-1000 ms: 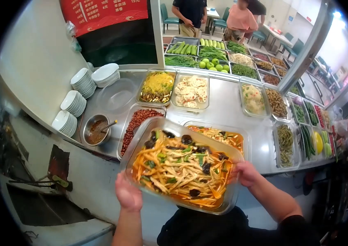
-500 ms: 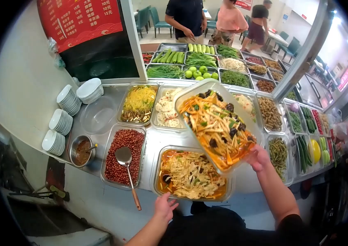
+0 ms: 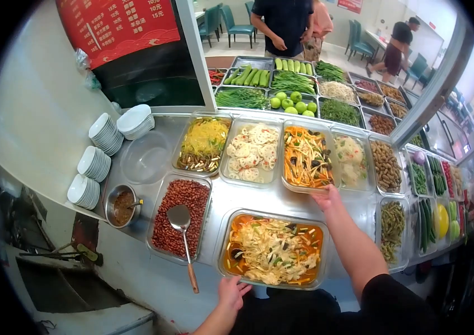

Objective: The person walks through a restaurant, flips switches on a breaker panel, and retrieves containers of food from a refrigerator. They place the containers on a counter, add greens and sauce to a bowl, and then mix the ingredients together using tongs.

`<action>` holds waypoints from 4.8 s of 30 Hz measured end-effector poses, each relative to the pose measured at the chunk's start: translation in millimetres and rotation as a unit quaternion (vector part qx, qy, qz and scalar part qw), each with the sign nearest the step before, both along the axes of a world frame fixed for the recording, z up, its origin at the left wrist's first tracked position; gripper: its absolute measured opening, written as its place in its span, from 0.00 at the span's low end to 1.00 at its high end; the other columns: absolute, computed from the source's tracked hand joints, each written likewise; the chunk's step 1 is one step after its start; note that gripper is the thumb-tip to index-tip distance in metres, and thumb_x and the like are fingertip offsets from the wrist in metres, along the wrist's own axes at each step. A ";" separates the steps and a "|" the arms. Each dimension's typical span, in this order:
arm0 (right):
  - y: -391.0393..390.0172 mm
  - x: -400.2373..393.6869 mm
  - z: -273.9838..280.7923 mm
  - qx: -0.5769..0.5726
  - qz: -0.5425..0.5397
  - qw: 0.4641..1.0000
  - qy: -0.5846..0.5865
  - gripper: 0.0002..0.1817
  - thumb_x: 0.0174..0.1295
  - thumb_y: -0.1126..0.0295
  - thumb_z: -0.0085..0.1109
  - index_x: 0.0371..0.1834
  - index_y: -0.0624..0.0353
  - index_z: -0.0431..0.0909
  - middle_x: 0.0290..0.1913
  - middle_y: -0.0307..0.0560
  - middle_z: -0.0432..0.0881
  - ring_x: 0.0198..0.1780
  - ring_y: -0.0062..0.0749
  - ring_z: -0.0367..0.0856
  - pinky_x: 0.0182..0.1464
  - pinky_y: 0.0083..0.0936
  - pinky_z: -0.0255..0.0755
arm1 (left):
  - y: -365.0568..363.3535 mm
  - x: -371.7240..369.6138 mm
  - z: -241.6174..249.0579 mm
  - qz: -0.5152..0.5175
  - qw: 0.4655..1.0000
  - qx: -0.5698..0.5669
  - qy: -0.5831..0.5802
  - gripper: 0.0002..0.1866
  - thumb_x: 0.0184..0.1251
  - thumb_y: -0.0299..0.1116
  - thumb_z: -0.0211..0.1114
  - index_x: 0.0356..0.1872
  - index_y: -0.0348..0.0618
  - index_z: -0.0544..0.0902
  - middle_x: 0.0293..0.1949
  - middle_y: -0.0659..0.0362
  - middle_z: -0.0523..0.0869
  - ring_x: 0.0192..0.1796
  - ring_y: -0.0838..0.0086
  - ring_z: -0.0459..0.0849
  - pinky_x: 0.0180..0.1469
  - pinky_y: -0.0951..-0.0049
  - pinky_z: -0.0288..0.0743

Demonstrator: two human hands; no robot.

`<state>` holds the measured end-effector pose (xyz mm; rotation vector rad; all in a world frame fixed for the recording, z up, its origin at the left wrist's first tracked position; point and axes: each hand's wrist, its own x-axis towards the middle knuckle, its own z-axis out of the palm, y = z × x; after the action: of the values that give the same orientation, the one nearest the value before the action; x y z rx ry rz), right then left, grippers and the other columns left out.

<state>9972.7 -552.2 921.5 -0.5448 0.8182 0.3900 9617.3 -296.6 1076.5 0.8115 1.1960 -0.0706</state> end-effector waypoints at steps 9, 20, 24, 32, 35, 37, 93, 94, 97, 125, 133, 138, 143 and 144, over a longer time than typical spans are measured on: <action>25.8 15.1 -33.8 -0.032 -0.036 0.999 0.006 0.24 0.56 0.75 0.49 0.57 0.68 0.60 0.61 0.66 0.65 0.61 0.62 0.67 0.63 0.60 0.65 | -0.6 -5.6 -6.7 0.002 0.999 -0.026 0.039 0.21 0.64 0.26 0.53 0.59 0.47 0.64 0.54 0.51 0.75 0.50 0.50 0.80 0.47 0.47 0.78; -8.9 11.0 2.4 -0.152 0.241 0.954 0.093 0.24 0.66 0.58 0.53 0.56 0.64 0.64 0.46 0.58 0.77 0.49 0.51 0.78 0.51 0.41 0.77 | 18.6 5.5 -13.5 0.022 0.998 -0.015 0.056 0.21 0.64 0.27 0.54 0.57 0.44 0.62 0.52 0.50 0.74 0.44 0.56 0.82 0.43 0.55 0.82; -43.7 -82.5 44.3 -0.522 0.339 0.770 -0.140 0.20 0.61 0.54 0.60 0.41 0.62 0.72 0.30 0.47 0.78 0.26 0.31 0.76 0.27 0.29 0.73 | 37.3 -0.7 -37.2 -0.057 0.997 -0.042 -0.009 0.23 0.61 0.23 0.52 0.59 0.45 0.61 0.52 0.48 0.75 0.42 0.56 0.83 0.39 0.58 0.82; -38.9 -204.1 68.8 -0.622 0.334 0.685 -0.183 0.12 0.50 0.70 0.61 0.24 0.58 0.64 0.21 0.39 0.67 0.26 0.26 0.66 0.29 0.27 0.65 | 26.1 11.6 -8.4 -0.041 0.998 0.032 -0.041 0.44 0.59 0.17 0.48 0.73 0.57 0.37 0.60 0.45 0.68 0.45 0.56 0.82 0.36 0.60 0.81; -38.7 -207.0 70.7 -0.622 0.294 0.695 -0.206 0.11 0.48 0.72 0.60 0.23 0.58 0.64 0.20 0.39 0.66 0.24 0.26 0.65 0.27 0.27 0.64 | 26.0 9.8 0.1 -0.039 0.997 0.014 -0.061 0.46 0.59 0.17 0.47 0.74 0.60 0.35 0.60 0.45 0.67 0.45 0.57 0.81 0.37 0.61 0.80; -40.3 -205.6 71.4 -0.626 0.294 0.687 -0.221 0.11 0.49 0.72 0.60 0.23 0.58 0.64 0.20 0.39 0.67 0.23 0.25 0.66 0.26 0.27 0.64 | 29.2 4.2 -2.4 -0.037 0.996 0.004 -0.076 0.46 0.59 0.17 0.47 0.74 0.62 0.36 0.60 0.46 0.67 0.44 0.58 0.81 0.37 0.62 0.80; -221.9 -392.6 109.7 -0.077 -0.092 0.978 -0.169 0.31 0.46 0.78 0.46 0.61 0.63 0.67 0.58 0.51 0.74 0.59 0.46 0.73 0.62 0.44 0.67 | -26.1 -29.5 -102.5 -0.118 0.991 0.033 -0.045 0.26 0.58 0.23 0.54 0.59 0.45 0.61 0.51 0.49 0.77 0.42 0.53 0.84 0.37 0.55 0.82; -224.0 -393.3 101.4 -0.077 -0.093 0.978 -0.168 0.31 0.46 0.78 0.46 0.61 0.63 0.67 0.58 0.51 0.74 0.59 0.46 0.73 0.62 0.44 0.67 | -13.7 -24.9 -107.8 -0.141 0.988 0.053 -0.039 0.25 0.58 0.22 0.54 0.58 0.45 0.61 0.50 0.48 0.78 0.41 0.54 0.84 0.34 0.56 0.82; -223.0 -391.3 70.9 -0.062 -0.105 0.981 -0.148 0.31 0.48 0.77 0.44 0.62 0.65 0.65 0.62 0.55 0.72 0.62 0.49 0.70 0.65 0.43 0.64 | 12.5 -7.3 -104.9 -0.192 0.977 0.087 -0.035 0.28 0.57 0.22 0.54 0.60 0.46 0.59 0.50 0.48 0.76 0.40 0.56 0.84 0.28 0.60 0.83; -138.0 -349.1 76.6 -0.202 0.453 0.865 0.074 0.25 0.65 0.49 0.54 0.42 0.66 0.74 0.32 0.53 0.82 0.26 0.31 0.82 0.26 0.26 0.76 | 36.6 19.9 -73.7 -0.217 0.954 0.196 -0.064 0.40 0.54 0.16 0.58 0.70 0.54 0.58 0.54 0.54 0.77 0.46 0.66 0.81 0.36 0.70 0.78; -12.8 -328.2 50.3 -0.291 0.435 0.848 -0.082 0.14 0.62 0.64 0.61 0.35 0.60 0.67 0.26 0.47 0.78 0.26 0.30 0.82 0.24 0.22 0.74 | 48.2 10.5 -74.9 -0.169 0.952 0.199 -0.158 0.40 0.51 0.09 0.48 0.70 0.45 0.57 0.58 0.54 0.75 0.54 0.65 0.79 0.48 0.71 0.78; -5.7 -344.8 42.5 -0.295 0.359 0.884 -0.051 0.17 0.61 0.62 0.62 0.34 0.60 0.65 0.26 0.47 0.76 0.22 0.27 0.77 0.23 0.22 0.73 | 59.0 -1.7 -57.0 -0.101 0.960 0.189 -0.178 0.42 0.47 0.07 0.46 0.70 0.46 0.59 0.57 0.54 0.76 0.53 0.66 0.80 0.45 0.72 0.79; 9.0 -362.3 40.1 -0.331 0.232 0.913 0.065 0.16 0.60 0.60 0.63 0.35 0.60 0.69 0.32 0.49 0.77 0.26 0.30 0.77 0.26 0.24 0.75 | 86.3 -25.9 -61.8 -0.042 0.960 0.193 -0.201 0.44 0.46 0.09 0.51 0.70 0.49 0.59 0.56 0.52 0.77 0.46 0.63 0.83 0.36 0.67 0.81; 11.6 -364.4 34.1 -0.301 0.200 0.927 0.097 0.16 0.59 0.60 0.64 0.38 0.61 0.72 0.34 0.50 0.78 0.27 0.33 0.78 0.28 0.26 0.76 | 93.0 -30.2 -55.8 -0.044 0.958 0.187 -0.214 0.43 0.46 0.09 0.51 0.70 0.49 0.60 0.56 0.52 0.77 0.45 0.62 0.83 0.36 0.67 0.81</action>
<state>9608.3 -540.5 955.6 -1.2755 1.0220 0.5749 9587.1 -203.6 1020.6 1.1456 0.7677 0.2566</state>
